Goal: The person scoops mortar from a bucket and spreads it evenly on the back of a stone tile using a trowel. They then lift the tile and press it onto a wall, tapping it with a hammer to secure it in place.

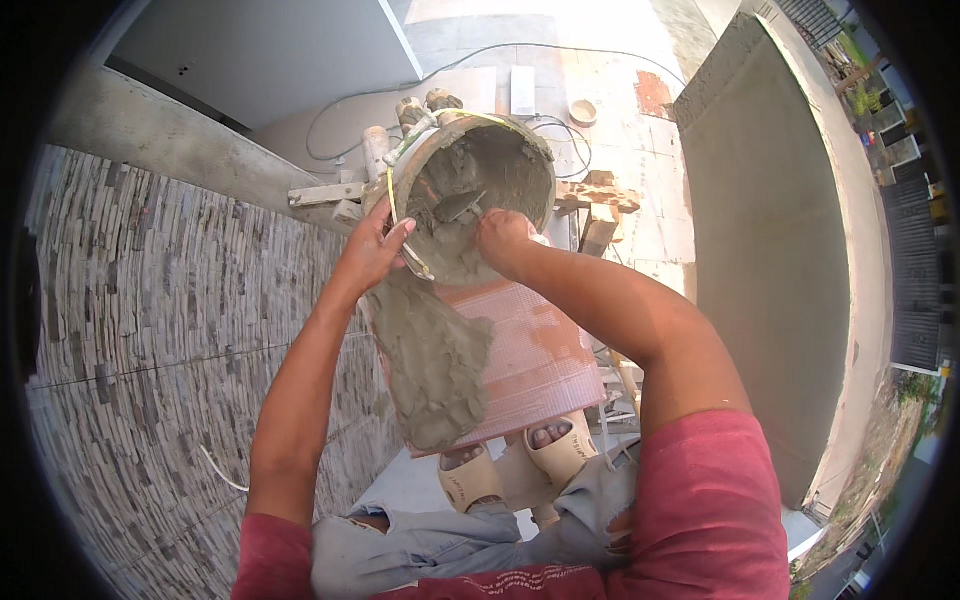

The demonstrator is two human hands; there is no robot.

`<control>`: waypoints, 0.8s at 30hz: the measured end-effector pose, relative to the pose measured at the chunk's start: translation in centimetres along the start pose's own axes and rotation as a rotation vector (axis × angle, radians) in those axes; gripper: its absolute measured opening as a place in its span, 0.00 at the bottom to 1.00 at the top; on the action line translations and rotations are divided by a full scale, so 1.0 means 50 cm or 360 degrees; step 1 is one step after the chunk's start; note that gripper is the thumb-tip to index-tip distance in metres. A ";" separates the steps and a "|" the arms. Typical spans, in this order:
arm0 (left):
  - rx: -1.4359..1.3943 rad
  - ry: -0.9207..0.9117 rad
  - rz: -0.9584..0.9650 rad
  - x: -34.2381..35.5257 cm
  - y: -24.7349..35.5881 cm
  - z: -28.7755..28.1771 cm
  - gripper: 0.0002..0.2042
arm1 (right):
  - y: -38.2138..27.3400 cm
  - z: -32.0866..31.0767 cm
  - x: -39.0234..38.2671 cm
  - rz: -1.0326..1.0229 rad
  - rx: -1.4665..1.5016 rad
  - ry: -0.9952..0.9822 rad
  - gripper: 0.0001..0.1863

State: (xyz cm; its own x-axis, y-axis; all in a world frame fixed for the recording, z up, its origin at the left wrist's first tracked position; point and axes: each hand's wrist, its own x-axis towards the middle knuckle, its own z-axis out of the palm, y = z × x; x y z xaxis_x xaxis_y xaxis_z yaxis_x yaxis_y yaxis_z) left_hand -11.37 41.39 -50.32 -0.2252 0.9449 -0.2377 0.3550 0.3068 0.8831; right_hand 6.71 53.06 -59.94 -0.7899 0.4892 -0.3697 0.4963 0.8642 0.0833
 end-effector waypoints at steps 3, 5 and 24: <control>0.0057 -0.0052 0.0032 0.014 0.016 0.009 0.25 | 0.051 -0.020 -0.019 0.0026 0.0303 -0.0109 0.15; 0.0085 -0.0041 -0.0022 0.001 0.009 0.013 0.25 | 0.049 -0.082 -0.046 0.0001 0.0392 0.0052 0.15; -0.0031 0.0044 -0.0038 0.011 -0.017 -0.022 0.27 | 0.039 -0.121 -0.059 -0.0085 0.0539 -0.0028 0.15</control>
State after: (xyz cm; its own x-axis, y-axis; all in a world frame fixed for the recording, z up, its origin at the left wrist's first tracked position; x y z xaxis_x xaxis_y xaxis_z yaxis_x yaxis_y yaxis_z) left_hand -12.79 41.54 -50.74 -0.2582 0.9338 -0.2477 0.3317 0.3265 0.8851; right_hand 7.85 53.99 -53.09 -0.8131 0.4398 -0.3813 0.5483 0.7988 -0.2478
